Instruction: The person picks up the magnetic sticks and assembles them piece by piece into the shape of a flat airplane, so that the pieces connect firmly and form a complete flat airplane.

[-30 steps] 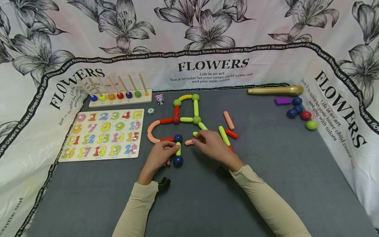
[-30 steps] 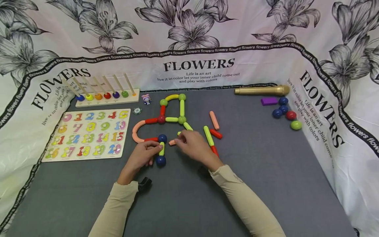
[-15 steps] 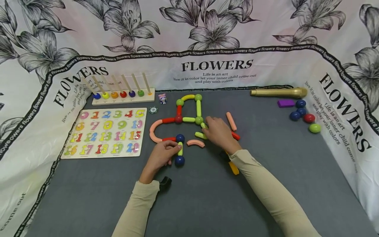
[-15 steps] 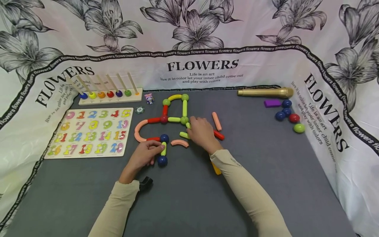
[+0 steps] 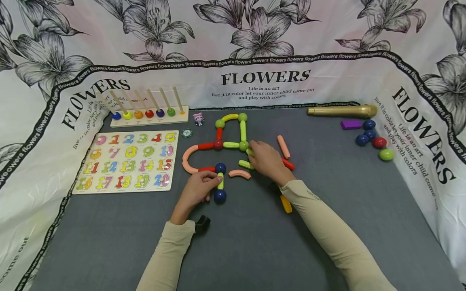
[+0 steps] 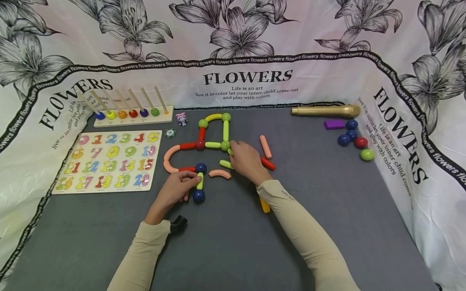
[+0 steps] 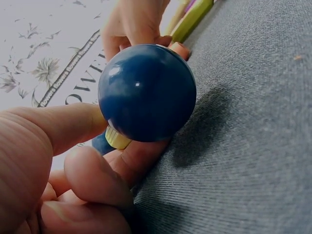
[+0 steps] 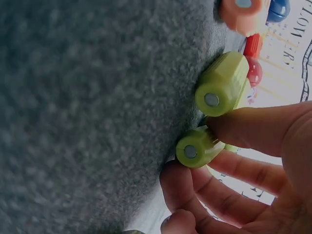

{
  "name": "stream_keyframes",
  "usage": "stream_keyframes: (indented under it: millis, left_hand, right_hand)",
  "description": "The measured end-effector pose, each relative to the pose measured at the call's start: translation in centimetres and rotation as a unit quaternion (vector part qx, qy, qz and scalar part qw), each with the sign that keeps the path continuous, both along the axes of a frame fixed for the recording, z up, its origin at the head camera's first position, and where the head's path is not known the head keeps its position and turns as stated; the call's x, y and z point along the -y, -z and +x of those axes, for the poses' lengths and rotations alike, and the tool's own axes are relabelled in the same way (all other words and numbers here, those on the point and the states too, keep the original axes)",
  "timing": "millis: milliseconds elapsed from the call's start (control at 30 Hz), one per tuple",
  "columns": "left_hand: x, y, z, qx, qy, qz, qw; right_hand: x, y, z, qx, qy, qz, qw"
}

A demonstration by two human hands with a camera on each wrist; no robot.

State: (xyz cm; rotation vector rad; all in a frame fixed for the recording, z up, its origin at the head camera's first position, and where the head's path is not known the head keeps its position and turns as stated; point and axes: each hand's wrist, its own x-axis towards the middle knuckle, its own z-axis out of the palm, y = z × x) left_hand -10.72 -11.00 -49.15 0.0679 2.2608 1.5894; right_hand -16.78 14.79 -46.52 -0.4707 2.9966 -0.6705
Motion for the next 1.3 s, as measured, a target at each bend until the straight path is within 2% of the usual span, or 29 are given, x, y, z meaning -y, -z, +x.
stream_keyframes:
  millis: [333,600,733,867,967,1033,1200,1300]
  left_hand:
    - [0.0,-0.1,-0.1,0.009,-0.005,-0.008,0.9999]
    - [-0.1,-0.1,-0.2,0.019,-0.014,0.003,0.9997]
    - [-0.2,0.0,-0.2,0.025,-0.014,0.005,0.9996]
    - [-0.1,0.0,-0.2,0.025,-0.018,0.006,0.9995]
    - [0.0,-0.1,-0.2,0.024,-0.018,0.006,0.9995]
    - [0.0,-0.1,-0.2,0.021,-0.016,0.006,0.9996]
    - [-0.1,-0.1,-0.2,0.015,-0.01,0.006,0.9998]
    - [0.0,0.0,-0.2,0.014,-0.008,0.004,0.9999]
  right_hand:
    - [-1.0,-0.1,-0.3,-0.01,-0.036,0.022,0.9991]
    - [-2.3,-1.1,-0.1,-0.025,-0.063,0.054,0.9963]
    - [-2.2,-1.6,0.8,-0.03,-0.084,0.023,0.9957]
    - [-1.1,-1.6,2.1,-0.047,-0.139,-0.004,0.9892]
    - [0.0,-1.1,3.1,-0.064,-0.186,0.014,0.9803]
    - [0.7,-0.7,3.6,-0.075,-0.202,0.036,0.9759]
    - [1.6,-0.2,4.4,-0.086,-0.188,0.078,0.9753]
    - [1.7,0.0,4.5,-0.074,-0.177,0.091,0.9772]
